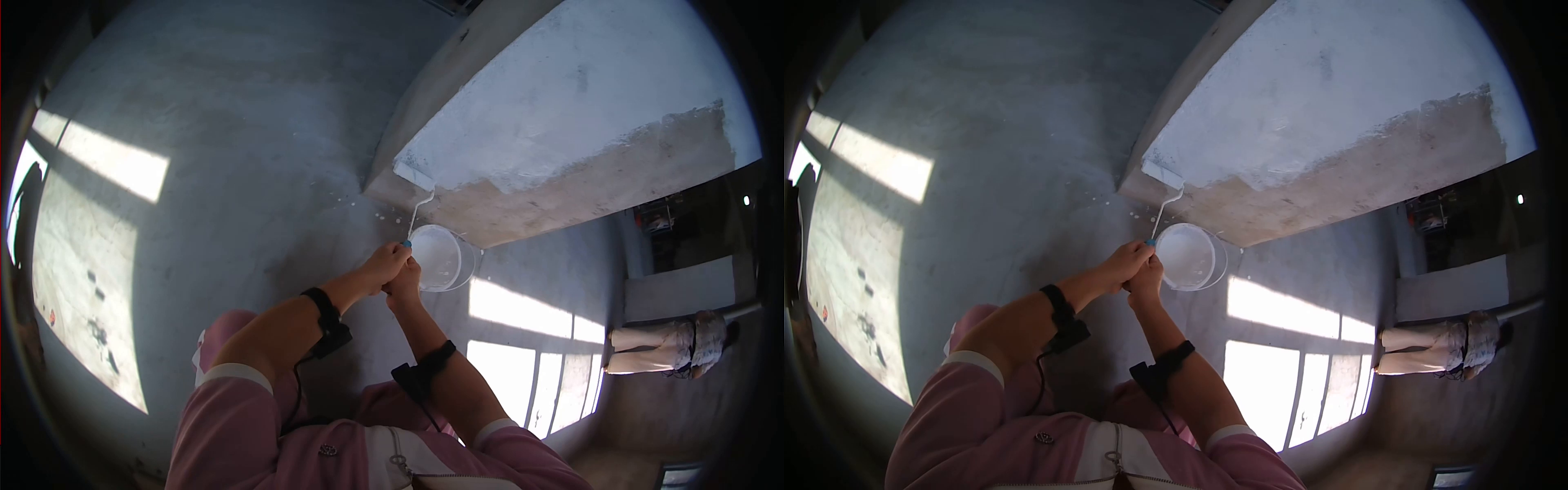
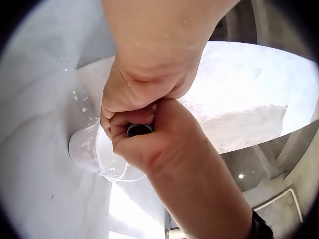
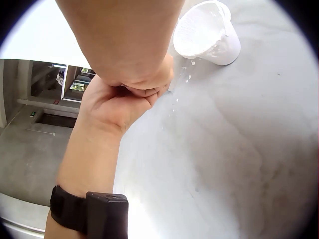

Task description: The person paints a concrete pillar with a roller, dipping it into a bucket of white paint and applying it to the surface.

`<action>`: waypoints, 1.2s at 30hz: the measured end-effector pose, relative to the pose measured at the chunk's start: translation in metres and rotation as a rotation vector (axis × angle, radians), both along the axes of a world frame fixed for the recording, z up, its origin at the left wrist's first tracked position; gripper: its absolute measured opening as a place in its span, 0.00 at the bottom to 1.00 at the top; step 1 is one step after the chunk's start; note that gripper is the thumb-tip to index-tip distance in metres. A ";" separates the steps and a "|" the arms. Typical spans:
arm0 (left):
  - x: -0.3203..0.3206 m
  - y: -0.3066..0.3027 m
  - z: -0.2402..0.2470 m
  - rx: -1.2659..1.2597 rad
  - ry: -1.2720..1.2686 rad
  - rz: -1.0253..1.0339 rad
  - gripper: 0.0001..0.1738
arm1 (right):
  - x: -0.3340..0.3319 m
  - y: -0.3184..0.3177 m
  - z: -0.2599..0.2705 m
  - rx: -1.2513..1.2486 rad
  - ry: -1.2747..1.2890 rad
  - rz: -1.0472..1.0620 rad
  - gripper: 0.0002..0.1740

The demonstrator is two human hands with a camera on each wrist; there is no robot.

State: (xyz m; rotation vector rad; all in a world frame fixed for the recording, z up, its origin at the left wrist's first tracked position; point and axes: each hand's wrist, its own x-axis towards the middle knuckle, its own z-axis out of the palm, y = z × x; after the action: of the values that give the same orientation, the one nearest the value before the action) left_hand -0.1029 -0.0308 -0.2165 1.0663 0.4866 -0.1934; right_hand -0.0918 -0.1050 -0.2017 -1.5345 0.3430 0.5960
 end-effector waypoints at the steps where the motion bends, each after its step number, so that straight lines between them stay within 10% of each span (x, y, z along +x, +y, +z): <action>1: -0.001 0.003 0.007 0.004 0.018 -0.026 0.19 | -0.001 0.000 0.003 0.013 -0.025 0.001 0.14; 8: 0.008 -0.012 -0.004 0.161 -0.374 0.121 0.20 | -0.004 -0.003 0.017 0.093 -0.218 -0.002 0.10; 18: 0.011 0.000 -0.007 0.202 -0.151 -0.034 0.20 | 0.004 -0.014 0.014 0.150 -0.042 0.036 0.12; 20: 0.004 0.020 0.017 -0.388 0.042 -0.197 0.21 | 0.005 -0.021 0.018 0.484 0.075 0.048 0.17; 24: 0.004 0.021 0.029 -0.367 0.066 -0.246 0.22 | 0.000 -0.022 0.031 0.705 0.203 -0.046 0.21; 27: 0.006 0.015 0.029 -0.096 -0.075 -0.258 0.22 | -0.003 -0.028 0.046 0.380 0.103 0.044 0.26; 32: -0.005 0.015 0.011 0.201 0.025 0.104 0.19 | -0.011 -0.055 0.076 -0.689 -0.253 0.899 0.25; 36: -0.004 0.030 -0.016 0.476 0.064 0.093 0.21 | -0.032 -0.062 0.105 -0.596 -0.647 0.886 0.18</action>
State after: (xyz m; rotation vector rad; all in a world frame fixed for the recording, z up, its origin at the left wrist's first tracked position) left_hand -0.1065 -0.0010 -0.2328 1.5012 0.6581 -0.0268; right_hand -0.1242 -0.1668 -0.0966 -2.3530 -0.7660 0.6480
